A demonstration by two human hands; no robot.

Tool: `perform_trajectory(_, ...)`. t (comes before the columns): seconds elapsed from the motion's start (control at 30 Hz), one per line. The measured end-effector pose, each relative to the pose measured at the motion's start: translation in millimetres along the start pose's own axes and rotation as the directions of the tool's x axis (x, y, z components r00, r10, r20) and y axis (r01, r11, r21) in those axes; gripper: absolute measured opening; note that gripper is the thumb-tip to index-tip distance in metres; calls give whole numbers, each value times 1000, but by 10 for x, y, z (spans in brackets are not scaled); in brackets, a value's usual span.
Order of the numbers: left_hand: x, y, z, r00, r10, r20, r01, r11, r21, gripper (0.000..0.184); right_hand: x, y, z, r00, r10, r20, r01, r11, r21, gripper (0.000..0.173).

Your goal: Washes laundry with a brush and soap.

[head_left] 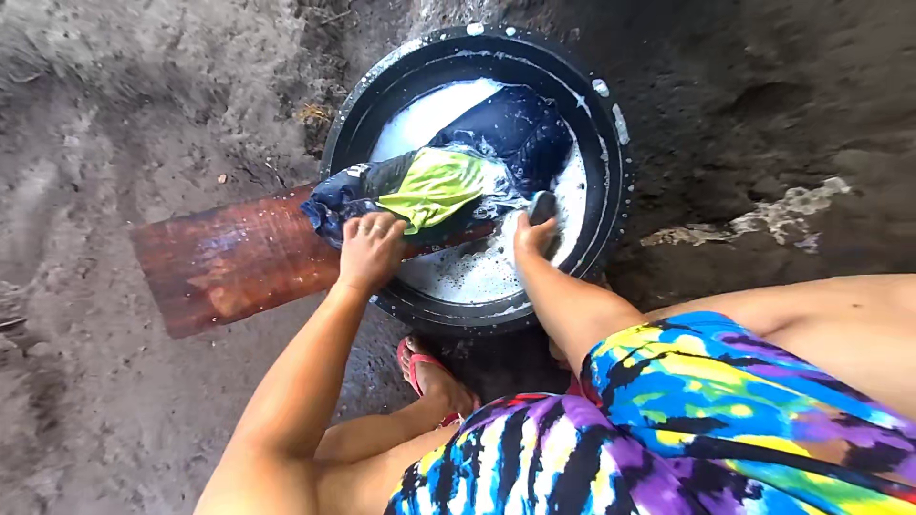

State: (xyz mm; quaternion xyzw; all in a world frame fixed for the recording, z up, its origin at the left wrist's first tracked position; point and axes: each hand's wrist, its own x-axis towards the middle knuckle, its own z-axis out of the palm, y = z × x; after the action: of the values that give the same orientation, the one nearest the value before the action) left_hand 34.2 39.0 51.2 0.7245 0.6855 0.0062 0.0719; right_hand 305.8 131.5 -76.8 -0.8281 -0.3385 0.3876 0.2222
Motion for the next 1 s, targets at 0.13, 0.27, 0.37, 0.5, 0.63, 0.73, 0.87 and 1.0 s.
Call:
perform_trajectory(0.13, 109, -38, 208, 976, -160, 147, 163, 987, -8, 54, -894, -574, 442, 881, -346, 323, 255, 922, 291, 66)
perform_trajectory(0.27, 210, 122, 320, 971, -238, 26, 239, 971, -22, 40, -1353, -1251, 454, 716, -464, 522, 248, 867, 432, 59)
perform_trajectory(0.37, 379, 112, 267, 965, -261, 1, 257, 949, -183, 31, -981, -1301, 424, 756, -439, 486, 263, 883, 388, 61)
perform_trajectory(0.5, 587, -114, -95, 821, -537, 195, 566, 722, -398, 49, -312, -1016, 485, 853, -323, 410, 225, 936, 270, 66)
perform_trajectory(0.63, 638, -254, -175, 691, -720, 62, 667, 603, -437, 45, -11, -753, 489, 857, -248, 452, 233, 968, 88, 73)
perform_trajectory(0.73, 330, -235, -78, 946, -319, -59, 302, 931, -206, 40, -149, -834, 432, 869, -290, 400, 320, 948, -7, 79)
perform_trajectory(0.87, -158, -479, 217, 983, -42, 176, 25, 995, 98, 63, -1038, -1070, 654, 625, -568, 535, 683, 730, -22, 70)
perform_trajectory(1.0, -240, -560, 215, 984, -136, 116, 130, 990, 61, 51, -1242, -1094, 847, 377, -671, 638, 887, 459, -42, 65)
